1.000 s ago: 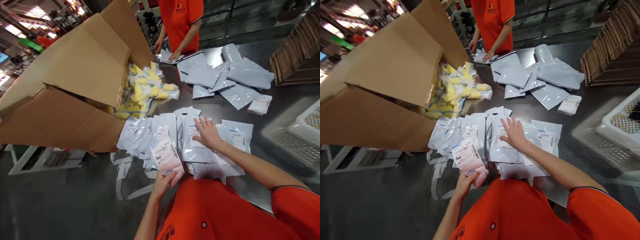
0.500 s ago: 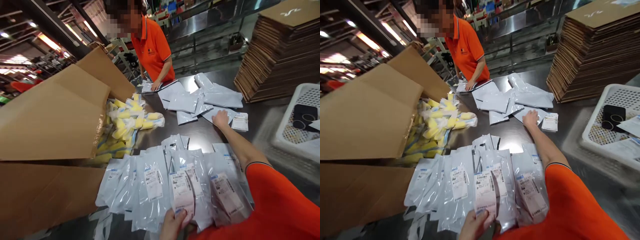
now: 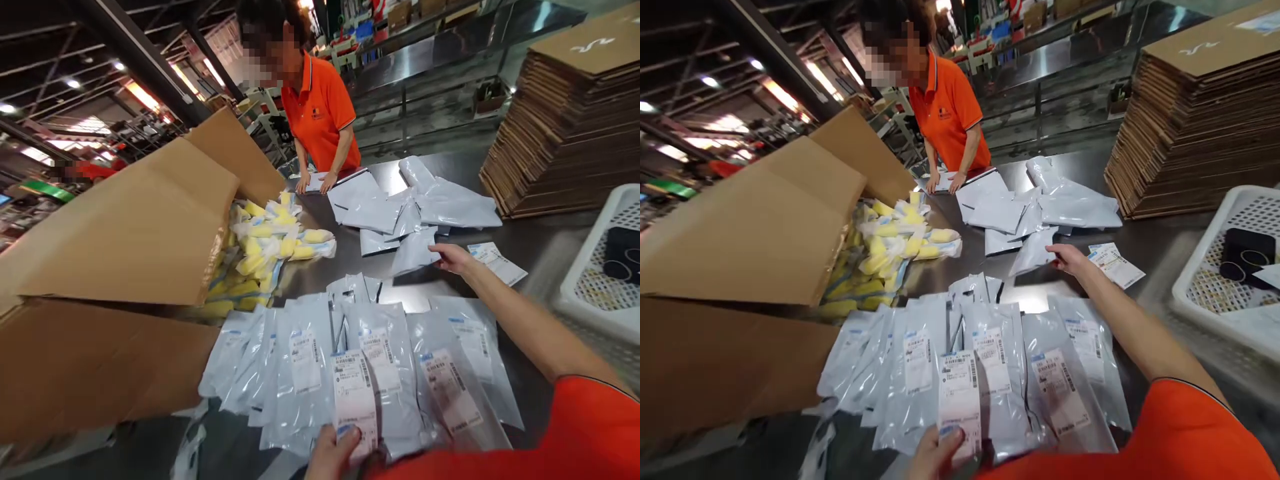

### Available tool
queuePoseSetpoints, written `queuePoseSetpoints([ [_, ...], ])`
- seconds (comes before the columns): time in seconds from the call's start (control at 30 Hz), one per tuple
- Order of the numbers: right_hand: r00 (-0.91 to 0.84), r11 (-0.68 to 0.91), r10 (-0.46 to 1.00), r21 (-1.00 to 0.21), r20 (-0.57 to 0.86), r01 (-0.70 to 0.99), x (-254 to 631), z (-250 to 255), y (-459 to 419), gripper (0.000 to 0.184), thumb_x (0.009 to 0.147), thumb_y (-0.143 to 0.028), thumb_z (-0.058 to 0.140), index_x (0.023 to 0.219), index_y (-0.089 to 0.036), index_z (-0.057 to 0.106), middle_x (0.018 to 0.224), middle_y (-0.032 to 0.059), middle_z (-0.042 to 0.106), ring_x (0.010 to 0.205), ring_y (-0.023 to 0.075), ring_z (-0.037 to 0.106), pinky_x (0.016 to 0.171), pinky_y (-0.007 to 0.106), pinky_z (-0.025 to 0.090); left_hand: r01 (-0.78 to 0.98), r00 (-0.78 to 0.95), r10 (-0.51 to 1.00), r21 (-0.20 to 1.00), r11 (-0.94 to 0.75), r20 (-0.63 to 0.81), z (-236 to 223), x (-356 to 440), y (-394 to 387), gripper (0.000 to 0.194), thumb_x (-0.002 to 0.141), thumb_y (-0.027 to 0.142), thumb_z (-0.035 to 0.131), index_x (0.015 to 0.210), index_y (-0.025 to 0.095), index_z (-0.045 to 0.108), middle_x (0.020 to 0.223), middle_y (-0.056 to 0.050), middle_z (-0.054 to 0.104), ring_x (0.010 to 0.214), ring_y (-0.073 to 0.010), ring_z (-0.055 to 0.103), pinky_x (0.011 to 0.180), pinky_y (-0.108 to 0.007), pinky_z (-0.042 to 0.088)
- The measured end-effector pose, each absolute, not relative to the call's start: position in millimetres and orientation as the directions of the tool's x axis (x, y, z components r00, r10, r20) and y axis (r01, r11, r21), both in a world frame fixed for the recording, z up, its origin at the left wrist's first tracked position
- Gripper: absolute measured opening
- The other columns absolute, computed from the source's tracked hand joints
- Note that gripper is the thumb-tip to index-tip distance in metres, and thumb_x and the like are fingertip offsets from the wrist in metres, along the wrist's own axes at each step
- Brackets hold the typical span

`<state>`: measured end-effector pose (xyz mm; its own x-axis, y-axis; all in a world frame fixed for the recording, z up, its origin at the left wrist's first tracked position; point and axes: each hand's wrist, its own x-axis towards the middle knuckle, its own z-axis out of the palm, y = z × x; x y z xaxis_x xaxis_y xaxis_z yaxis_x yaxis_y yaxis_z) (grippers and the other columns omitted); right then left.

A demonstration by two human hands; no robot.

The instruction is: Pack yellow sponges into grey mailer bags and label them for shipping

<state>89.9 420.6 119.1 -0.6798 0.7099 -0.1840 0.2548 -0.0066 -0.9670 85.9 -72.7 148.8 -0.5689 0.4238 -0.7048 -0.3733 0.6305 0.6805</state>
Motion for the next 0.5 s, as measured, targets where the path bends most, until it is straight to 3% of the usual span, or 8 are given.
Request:
queuePoseSetpoints([
  [0.1,-0.794,-0.191,0.587,-0.98,-0.156,0.051,99.7,152.0,357.6,0.036,0.078,-0.049,0.068,0.069,-0.021,0.048,0.066,0.0014,0.058,0.065,0.0139,0.058,0.066,0.032,0.055,-0.338,-0.596,0.46,0.725,0.599,-0.658,167.5,95.5,-81.5,0.054,0.062,0.071,0.072,0.086,0.024,0.079,0.091,-0.008,0.077,0.092,-0.0336,0.07,0.09,-0.048,0.053],
  [0.2,-0.874,-0.357,0.482,-0.925,-0.064,-0.129,117.6,182.0,282.4,0.037,0.073,-0.053,0.074,0.089,-0.022,0.059,0.088,0.0018,0.067,0.079,0.0167,0.064,0.074,0.034,0.057,-0.403,-0.631,0.46,0.77,0.494,-0.625,173.4,103.8,-94.4,0.056,0.064,0.063,0.076,0.095,0.016,0.077,0.09,-0.011,0.077,0.086,-0.0295,0.07,0.085,-0.043,0.055],
  [0.3,-0.927,-0.372,0.372,-0.922,-0.045,-0.105,144.0,183.2,207.5,0.041,0.074,-0.056,0.073,0.096,-0.023,0.063,0.097,0.0035,0.07,0.09,0.0201,0.065,0.081,0.037,0.056,-0.485,-0.695,0.382,0.79,0.375,-0.609,169.8,108.3,-120.4,0.056,0.065,0.057,0.08,0.099,0.014,0.075,0.096,-0.011,0.077,0.089,-0.0272,0.071,0.086,-0.04,0.056],
  [0.4,-0.975,-0.266,0.138,-0.955,-0.174,0.132,179.2,159.7,157.4,0.042,0.079,-0.061,0.063,0.086,-0.019,0.064,0.089,0.0067,0.07,0.084,0.0217,0.066,0.078,0.038,0.055,-0.519,-0.777,0.242,0.81,0.274,-0.581,170.2,110.7,-153.8,0.06,0.061,0.054,0.084,0.102,0.013,0.073,0.102,-0.012,0.076,0.09,-0.027,0.071,0.085,-0.04,0.056],
  [0.5,-0.901,0.162,-0.131,-0.906,-0.413,0.391,213.0,151.8,147.1,0.05,0.085,-0.065,0.051,0.072,-0.019,0.065,0.068,0.0077,0.065,0.07,0.023,0.065,0.067,0.037,0.053,-0.509,-0.806,0.193,0.822,0.256,-0.559,182.0,117.7,-177.2,0.063,0.059,0.055,0.085,0.104,0.013,0.074,0.109,-0.014,0.075,0.094,-0.0288,0.071,0.084,-0.04,0.057],
])
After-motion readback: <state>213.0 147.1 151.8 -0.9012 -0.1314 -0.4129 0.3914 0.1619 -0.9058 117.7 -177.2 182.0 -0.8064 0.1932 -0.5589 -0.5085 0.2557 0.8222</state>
